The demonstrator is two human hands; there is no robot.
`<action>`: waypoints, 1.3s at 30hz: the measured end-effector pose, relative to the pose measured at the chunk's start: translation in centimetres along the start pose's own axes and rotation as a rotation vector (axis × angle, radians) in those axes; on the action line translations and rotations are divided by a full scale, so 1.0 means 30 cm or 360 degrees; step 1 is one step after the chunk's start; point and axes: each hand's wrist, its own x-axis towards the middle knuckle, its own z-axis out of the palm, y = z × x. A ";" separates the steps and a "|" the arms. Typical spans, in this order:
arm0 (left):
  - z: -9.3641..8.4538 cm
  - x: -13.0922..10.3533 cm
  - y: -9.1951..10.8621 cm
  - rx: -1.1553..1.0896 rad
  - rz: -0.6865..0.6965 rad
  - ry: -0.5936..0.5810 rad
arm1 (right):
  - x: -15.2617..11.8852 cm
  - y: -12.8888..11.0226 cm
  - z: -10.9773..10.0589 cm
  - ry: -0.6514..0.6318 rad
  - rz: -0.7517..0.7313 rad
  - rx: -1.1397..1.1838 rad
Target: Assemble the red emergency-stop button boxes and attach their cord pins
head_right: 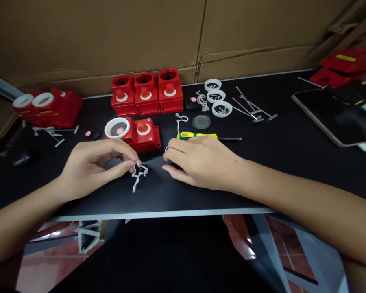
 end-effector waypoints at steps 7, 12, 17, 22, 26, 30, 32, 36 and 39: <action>0.004 0.001 0.026 0.0000 0.0174 -0.0053 | 0.025 -0.037 0.061 -0.0039 0.0235 0.0721; 0.007 0.001 0.037 -0.0024 0.0197 -0.0111 | 0.043 -0.061 0.061 0.0124 0.0236 0.0796; -0.010 0.003 0.027 -0.0061 0.0077 -0.0258 | 0.025 0.024 -0.042 -0.0328 0.0392 0.0978; -0.029 0.007 0.026 0.0108 0.0192 -0.0450 | 0.012 0.104 -0.115 -0.1011 0.0289 0.1194; -0.019 0.001 0.009 0.0448 0.0292 -0.0413 | 0.012 0.134 -0.130 -0.0994 0.0346 0.1140; 0.006 -0.016 -0.021 0.0732 0.0294 -0.0383 | -0.012 0.174 -0.117 -0.0789 0.0491 0.0814; 0.018 -0.023 -0.031 0.0804 0.0285 -0.0394 | -0.030 0.191 -0.101 -0.0777 0.0492 0.0683; 0.035 -0.025 -0.039 0.0789 0.0277 -0.0392 | -0.050 0.194 -0.076 -0.0796 0.0420 0.0515; 0.042 -0.019 -0.035 0.0727 0.0267 -0.0373 | -0.050 0.176 -0.064 -0.0719 0.0356 0.0443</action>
